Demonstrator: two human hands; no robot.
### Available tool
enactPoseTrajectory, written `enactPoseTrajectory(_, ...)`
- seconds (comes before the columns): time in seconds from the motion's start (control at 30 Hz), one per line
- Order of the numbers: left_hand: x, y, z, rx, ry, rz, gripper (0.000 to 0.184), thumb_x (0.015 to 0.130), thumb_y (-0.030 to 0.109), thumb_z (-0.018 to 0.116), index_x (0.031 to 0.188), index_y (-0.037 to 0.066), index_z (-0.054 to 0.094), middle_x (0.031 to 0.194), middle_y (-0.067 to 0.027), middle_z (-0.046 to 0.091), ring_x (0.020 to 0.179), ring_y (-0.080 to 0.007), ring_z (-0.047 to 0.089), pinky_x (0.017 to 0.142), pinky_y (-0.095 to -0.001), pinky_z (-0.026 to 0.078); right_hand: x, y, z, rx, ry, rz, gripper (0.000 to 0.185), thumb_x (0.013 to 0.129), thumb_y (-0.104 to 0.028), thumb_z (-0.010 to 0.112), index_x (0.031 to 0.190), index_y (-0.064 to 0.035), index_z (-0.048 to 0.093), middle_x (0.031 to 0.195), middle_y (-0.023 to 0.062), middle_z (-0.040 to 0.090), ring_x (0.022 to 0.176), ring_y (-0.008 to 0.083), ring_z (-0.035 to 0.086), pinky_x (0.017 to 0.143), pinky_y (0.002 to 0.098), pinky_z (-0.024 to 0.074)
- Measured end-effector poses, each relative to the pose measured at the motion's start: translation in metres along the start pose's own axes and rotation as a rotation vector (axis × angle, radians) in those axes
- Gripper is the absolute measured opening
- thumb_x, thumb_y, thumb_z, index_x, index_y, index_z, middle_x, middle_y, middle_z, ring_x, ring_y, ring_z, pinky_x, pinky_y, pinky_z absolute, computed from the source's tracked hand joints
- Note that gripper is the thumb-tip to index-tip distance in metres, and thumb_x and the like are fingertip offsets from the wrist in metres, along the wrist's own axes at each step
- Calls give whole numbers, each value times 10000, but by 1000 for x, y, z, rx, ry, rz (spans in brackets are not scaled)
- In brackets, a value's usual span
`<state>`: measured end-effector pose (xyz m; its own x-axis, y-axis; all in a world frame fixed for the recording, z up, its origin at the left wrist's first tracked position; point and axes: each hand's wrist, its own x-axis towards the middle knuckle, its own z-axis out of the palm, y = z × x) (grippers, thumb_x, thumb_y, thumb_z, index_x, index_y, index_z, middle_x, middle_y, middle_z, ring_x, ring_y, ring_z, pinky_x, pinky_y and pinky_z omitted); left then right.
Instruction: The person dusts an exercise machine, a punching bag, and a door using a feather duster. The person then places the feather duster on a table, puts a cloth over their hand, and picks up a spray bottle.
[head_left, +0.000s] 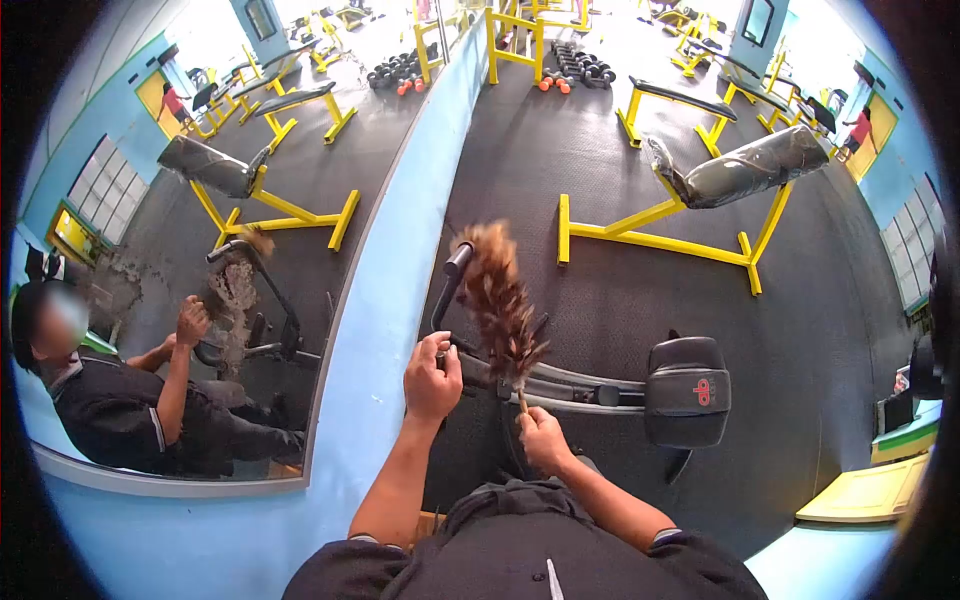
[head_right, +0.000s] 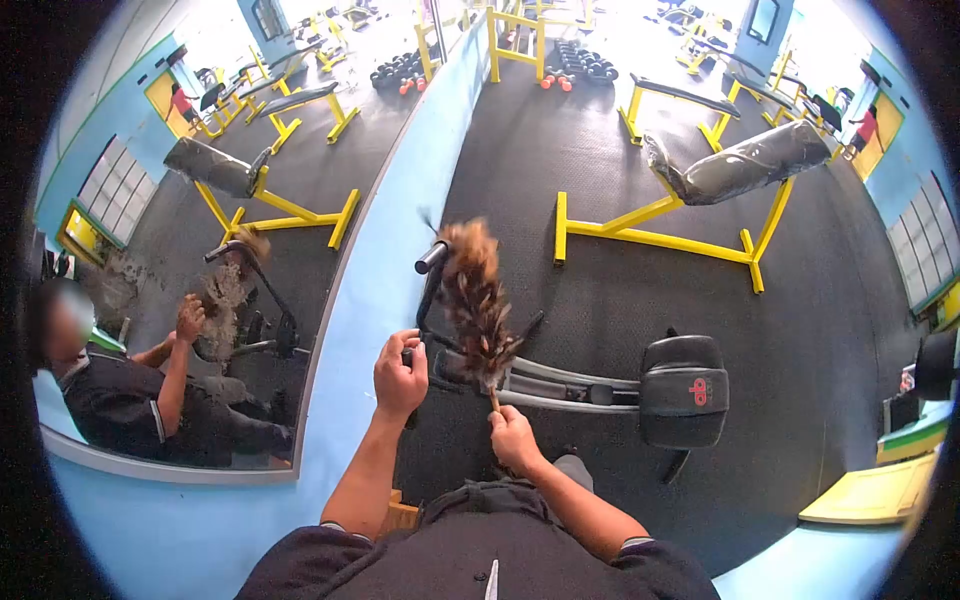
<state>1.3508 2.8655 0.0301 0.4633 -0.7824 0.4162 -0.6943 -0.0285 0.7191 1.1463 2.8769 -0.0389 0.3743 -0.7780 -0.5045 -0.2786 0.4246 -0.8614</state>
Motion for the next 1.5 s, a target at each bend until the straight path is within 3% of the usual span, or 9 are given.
enactPoseTrajectory(0.07, 2, 3, -2, 1, 21, 44, 158, 825, 69, 573, 983, 57, 562, 850, -129, 622, 771, -301, 614, 679, -382, 489, -12, 7, -8, -268, 29, -54, 295, 898, -228, 495, 975, 43, 581, 849, 205, 628, 780, 308, 609, 720, 393, 462)
enactPoseTrajectory(0.3, 1, -2, -2, 68, 73, 155, 130, 836, 79, 569, 964, 60, 557, 850, -134, 610, 794, -320, 605, 675, -388, 485, -100, -59, -82, -705, 103, -208, 181, 876, -191, 497, 981, -62, 569, 825, 235, 614, 804, 419, 601, 662, 473, 464)
enactPoseTrajectory(0.47, 2, 3, -4, -41, 24, 51, 121, 837, 75, 567, 956, 53, 563, 842, -136, 609, 767, -316, 608, 651, -378, 485, -11, 12, -56, -787, 239, -129, 180, 870, -204, 489, 1016, -118, 552, 875, 253, 616, 842, 449, 583, 703, 528, 467)
enactPoseTrajectory(0.6, 2, -1, -5, -16, 57, 93, 141, 828, 97, 588, 961, 56, 566, 868, -133, 627, 801, -318, 617, 677, -376, 496, -17, 21, -59, -934, -7, 2, 210, 870, -261, 497, 1019, -135, 575, 883, 230, 622, 880, 433, 580, 719, 514, 468)
enactPoseTrajectory(0.83, 3, 5, -9, -37, 94, 44, 166, 814, 86, 610, 965, 52, 550, 839, -132, 582, 799, -312, 577, 712, -383, 456, -66, -42, -113, -812, 233, -427, 129, 857, -110, 526, 979, -82, 558, 780, 212, 578, 745, 402, 590, 602, 403, 465)
enactPoseTrajectory(0.97, 3, 3, -9, 17, 176, 22, 336, 783, 133, 653, 1068, 40, 500, 955, -135, 531, 912, -313, 532, 784, -396, 431, -60, -52, -116, -802, 1, -230, 134, 861, -113, 535, 961, -45, 590, 687, 211, 540, 584, 339, 532, 551, 345, 433)
enactPoseTrajectory(1.0, 2, 1, -9, 60, 196, 20, 413, 759, 163, 681, 1099, 33, 487, 1019, -141, 515, 960, -322, 511, 827, -397, 418, -59, -56, -119, -866, -96, -206, 141, 860, -117, 563, 950, -23, 616, 610, 135, 533, 536, 206, 491, 543, 303, 409)
enactPoseTrajectory(1.13, 3, -5, -5, -4, 210, 13, 420, 755, 178, 677, 1097, 19, 493, 1006, -164, 514, 949, -329, 514, 831, -405, 421, -71, -72, -135, -618, -273, -111, 158, 825, -47, 628, 978, -14, 643, 659, -56, 485, 644, 37, 434, 552, 225, 382)
enactPoseTrajectory(1.5, 5, -8, -2, -59, 7, -113, 280, 823, 240, 636, 990, 19, 594, 875, -133, 598, 849, -281, 581, 793, -380, 442, -104, -114, -185, -613, -16, -108, 100, 818, 1, 583, 895, 32, 640, 621, -23, 495, 577, 50, 412, 511, 229, 352)
